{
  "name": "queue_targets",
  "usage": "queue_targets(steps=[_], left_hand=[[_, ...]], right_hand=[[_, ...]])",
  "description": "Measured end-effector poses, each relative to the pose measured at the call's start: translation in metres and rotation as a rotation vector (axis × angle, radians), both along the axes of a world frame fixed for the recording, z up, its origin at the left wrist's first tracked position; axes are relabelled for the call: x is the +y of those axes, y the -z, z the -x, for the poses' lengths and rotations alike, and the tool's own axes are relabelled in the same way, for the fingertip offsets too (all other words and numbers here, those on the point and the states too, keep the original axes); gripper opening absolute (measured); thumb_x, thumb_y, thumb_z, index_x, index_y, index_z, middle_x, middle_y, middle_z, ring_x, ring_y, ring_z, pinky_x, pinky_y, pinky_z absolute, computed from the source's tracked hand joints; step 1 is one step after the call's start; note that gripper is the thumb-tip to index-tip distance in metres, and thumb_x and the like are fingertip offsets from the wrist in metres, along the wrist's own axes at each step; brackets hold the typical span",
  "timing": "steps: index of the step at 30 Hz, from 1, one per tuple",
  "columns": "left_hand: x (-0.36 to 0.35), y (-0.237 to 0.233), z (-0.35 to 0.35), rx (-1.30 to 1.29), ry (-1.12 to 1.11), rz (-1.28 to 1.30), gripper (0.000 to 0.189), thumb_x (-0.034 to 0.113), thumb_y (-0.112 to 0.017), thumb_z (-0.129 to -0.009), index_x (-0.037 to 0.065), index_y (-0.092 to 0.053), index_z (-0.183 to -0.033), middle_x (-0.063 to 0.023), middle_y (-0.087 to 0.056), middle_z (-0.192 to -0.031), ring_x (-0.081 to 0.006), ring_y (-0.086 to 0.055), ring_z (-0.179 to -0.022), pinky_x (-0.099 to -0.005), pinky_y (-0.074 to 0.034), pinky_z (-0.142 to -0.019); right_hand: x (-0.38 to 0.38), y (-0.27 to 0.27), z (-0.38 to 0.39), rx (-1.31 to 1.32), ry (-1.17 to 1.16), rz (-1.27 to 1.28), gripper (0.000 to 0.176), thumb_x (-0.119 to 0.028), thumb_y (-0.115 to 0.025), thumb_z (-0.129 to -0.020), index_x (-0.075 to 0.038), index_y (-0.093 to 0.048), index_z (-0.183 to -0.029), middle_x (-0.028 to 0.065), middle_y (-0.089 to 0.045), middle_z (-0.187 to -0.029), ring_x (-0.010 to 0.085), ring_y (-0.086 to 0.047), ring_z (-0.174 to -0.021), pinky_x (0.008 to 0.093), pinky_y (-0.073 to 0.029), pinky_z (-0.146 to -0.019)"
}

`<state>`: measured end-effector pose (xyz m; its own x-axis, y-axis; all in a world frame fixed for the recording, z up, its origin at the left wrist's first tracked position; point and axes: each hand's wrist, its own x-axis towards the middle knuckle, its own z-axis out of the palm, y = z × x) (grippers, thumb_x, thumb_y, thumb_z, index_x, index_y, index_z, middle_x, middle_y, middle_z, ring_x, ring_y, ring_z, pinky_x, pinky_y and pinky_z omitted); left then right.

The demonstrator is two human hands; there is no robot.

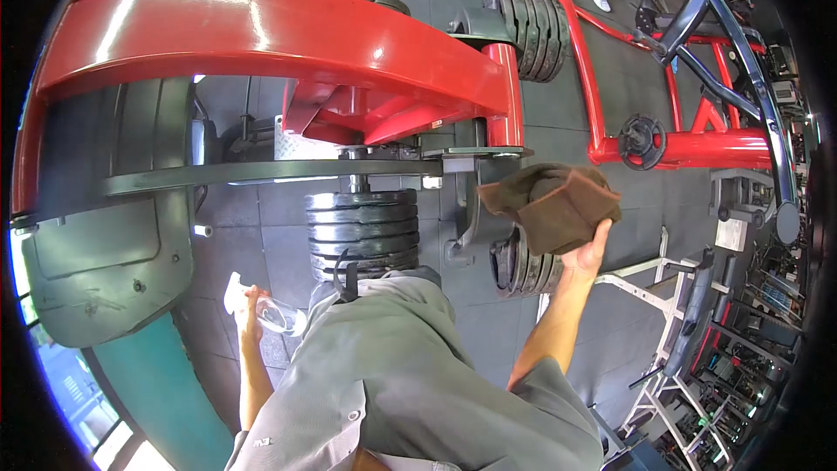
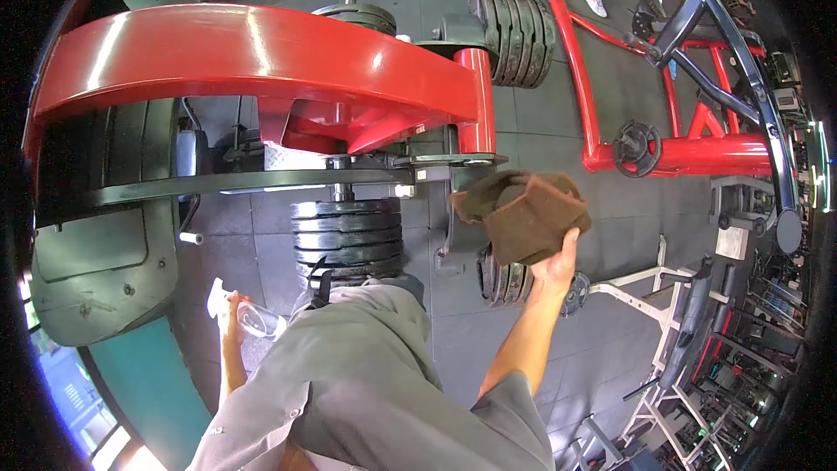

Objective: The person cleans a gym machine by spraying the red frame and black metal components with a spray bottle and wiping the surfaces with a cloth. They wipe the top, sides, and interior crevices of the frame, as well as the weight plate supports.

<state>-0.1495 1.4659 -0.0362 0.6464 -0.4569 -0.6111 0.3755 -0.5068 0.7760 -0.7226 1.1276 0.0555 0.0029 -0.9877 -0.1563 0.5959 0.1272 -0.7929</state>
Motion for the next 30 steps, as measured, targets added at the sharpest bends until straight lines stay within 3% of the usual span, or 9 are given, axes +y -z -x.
queue_targets(steps=[4,5,9,10,13,17,20,25,30], left_hand=[[0.0,-0.012,0.006,-0.135,0.203,-0.158,0.032,0.028,-0.074,-0.089,0.005,-0.062,-0.106,-0.0051,-0.065,-0.084,-0.0115,-0.06,-0.074,-0.0274,-0.049,-0.068],[-0.024,-0.032,0.024,-0.209,0.314,-0.047,0.038,0.027,-0.074,-0.09,0.001,-0.062,-0.115,-0.0063,-0.066,-0.087,-0.0119,-0.061,-0.076,-0.0286,-0.05,-0.068],[-0.102,-0.08,0.052,-0.441,0.774,-0.045,0.031,0.023,-0.074,-0.086,0.0,-0.067,-0.105,-0.0065,-0.069,-0.085,-0.0124,-0.063,-0.079,-0.0302,-0.051,-0.07],[-0.123,-0.092,0.058,-0.415,0.842,-0.025,0.029,0.023,-0.074,-0.085,0.0,-0.068,-0.102,-0.0066,-0.069,-0.084,-0.0125,-0.063,-0.077,-0.0305,-0.051,-0.069],[-0.188,-0.141,0.095,-0.45,1.001,0.15,0.02,0.02,-0.074,-0.085,0.002,-0.07,-0.093,-0.0088,-0.068,-0.078,-0.0181,-0.065,-0.071,-0.0326,-0.05,-0.066],[-0.249,-0.166,0.156,-0.554,1.08,0.626,0.028,0.027,-0.074,-0.086,0.002,-0.067,-0.096,-0.0133,-0.066,-0.087,-0.0307,-0.065,-0.079,-0.037,-0.052,-0.072],[-0.273,-0.179,0.197,-0.554,1.15,0.494,0.044,0.041,-0.074,-0.084,0.006,-0.068,-0.11,-0.014,-0.069,-0.101,-0.0375,-0.065,-0.09,-0.042,-0.053,-0.078],[-0.291,-0.178,0.216,-0.344,1.174,0.521,0.043,0.03,-0.072,-0.086,0.005,-0.067,-0.12,-0.0136,-0.072,-0.092,-0.0273,-0.07,-0.081,-0.0367,-0.054,-0.077],[-0.284,-0.189,0.195,-0.176,1.048,0.6,0.041,0.017,-0.072,-0.087,0.006,-0.065,-0.126,-0.0023,-0.07,-0.087,-0.0111,-0.064,-0.081,-0.0299,-0.053,-0.077]], right_hand=[[-0.001,-0.046,-0.019,0.325,-0.082,0.016,0.081,-0.049,-0.07,-0.089,0.001,-0.039,-0.144,0.0143,-0.052,-0.139,0.0291,-0.052,-0.126,0.0453,-0.04,-0.108],[-0.003,-0.055,-0.027,0.393,-0.125,0.0,0.074,-0.033,-0.074,-0.089,0.004,-0.039,-0.143,0.0138,-0.053,-0.137,0.0254,-0.052,-0.124,0.0407,-0.04,-0.108],[-0.01,-0.074,-0.057,0.526,-0.382,-0.035,0.07,0.001,-0.07,-0.077,0.003,-0.042,-0.14,0.0115,-0.054,-0.134,0.021,-0.053,-0.123,0.0323,-0.04,-0.105],[-0.01,-0.072,-0.06,0.911,-0.394,0.022,0.067,0.003,-0.068,-0.076,0.001,-0.043,-0.139,0.0146,-0.059,-0.127,0.0202,-0.057,-0.118,0.0317,-0.043,-0.1],[-0.004,-0.092,-0.08,1.26,-0.404,0.163,0.061,0.002,-0.069,-0.077,0.0,-0.048,-0.135,0.0246,-0.065,-0.112,0.034,-0.065,-0.108,0.0348,-0.048,-0.093],[0.004,-0.113,-0.099,1.334,-0.583,0.452,0.045,0.002,-0.069,-0.075,0.001,-0.062,-0.119,0.0185,-0.066,-0.105,0.0363,-0.064,-0.099,0.0387,-0.05,-0.088],[0.02,-0.132,-0.12,1.316,-0.572,0.545,0.052,0.002,-0.072,-0.074,0.0,-0.058,-0.124,0.019,-0.064,-0.108,0.0379,-0.061,-0.101,0.0425,-0.049,-0.089],[0.042,-0.134,-0.121,1.431,-0.355,0.63,0.064,0.004,-0.079,-0.062,-0.002,-0.052,-0.12,0.0184,-0.058,-0.105,0.0386,-0.056,-0.099,0.0438,-0.048,-0.087],[0.061,-0.104,-0.092,1.693,-0.3,0.498,0.057,-0.001,-0.081,-0.063,-0.003,-0.055,-0.114,0.0169,-0.058,-0.101,0.0369,-0.056,-0.094,0.0447,-0.047,-0.083]])
